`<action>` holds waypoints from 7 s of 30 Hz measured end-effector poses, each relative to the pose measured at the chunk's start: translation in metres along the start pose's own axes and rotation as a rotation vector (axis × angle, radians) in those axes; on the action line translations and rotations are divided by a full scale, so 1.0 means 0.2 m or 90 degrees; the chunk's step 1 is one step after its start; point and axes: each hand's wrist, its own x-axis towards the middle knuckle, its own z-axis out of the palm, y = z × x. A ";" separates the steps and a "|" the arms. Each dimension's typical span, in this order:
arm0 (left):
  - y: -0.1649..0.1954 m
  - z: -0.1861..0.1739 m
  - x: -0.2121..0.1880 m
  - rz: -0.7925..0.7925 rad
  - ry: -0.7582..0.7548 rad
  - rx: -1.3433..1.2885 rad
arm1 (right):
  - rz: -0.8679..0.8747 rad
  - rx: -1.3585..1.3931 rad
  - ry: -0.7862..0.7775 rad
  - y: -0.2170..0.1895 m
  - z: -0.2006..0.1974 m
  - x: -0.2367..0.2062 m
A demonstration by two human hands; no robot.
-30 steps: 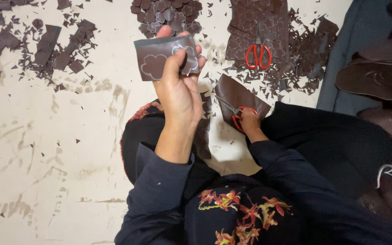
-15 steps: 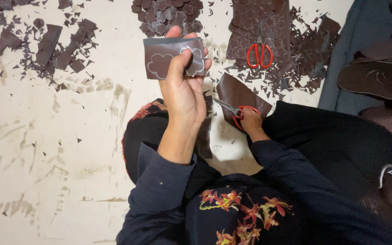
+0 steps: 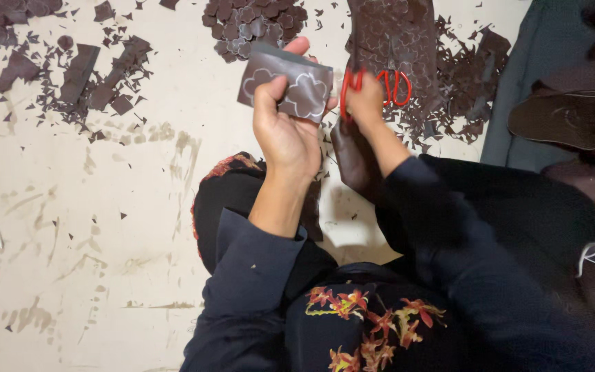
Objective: The person sits on the floor and uses red-handled scissors to cut flower-shaped pieces from a brown patterned sheet. Cut pieces are placed in a pile while offcuts accumulate nearby.
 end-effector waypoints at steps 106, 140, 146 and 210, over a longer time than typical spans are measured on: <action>-0.21 0.14 -0.08 0.010 -0.103 0.258 | -0.016 0.173 -0.524 -0.23 -0.99 -0.39; -0.23 0.09 -0.06 0.155 -0.112 0.208 | -0.017 0.169 -0.532 -0.15 -0.96 -0.38; -0.21 0.07 -0.06 0.153 -0.151 0.257 | -0.076 0.123 -0.583 -0.17 -0.98 -0.33; -0.11 0.13 -0.05 0.065 -0.148 0.248 | -0.055 0.154 -0.627 -0.27 -1.01 -0.29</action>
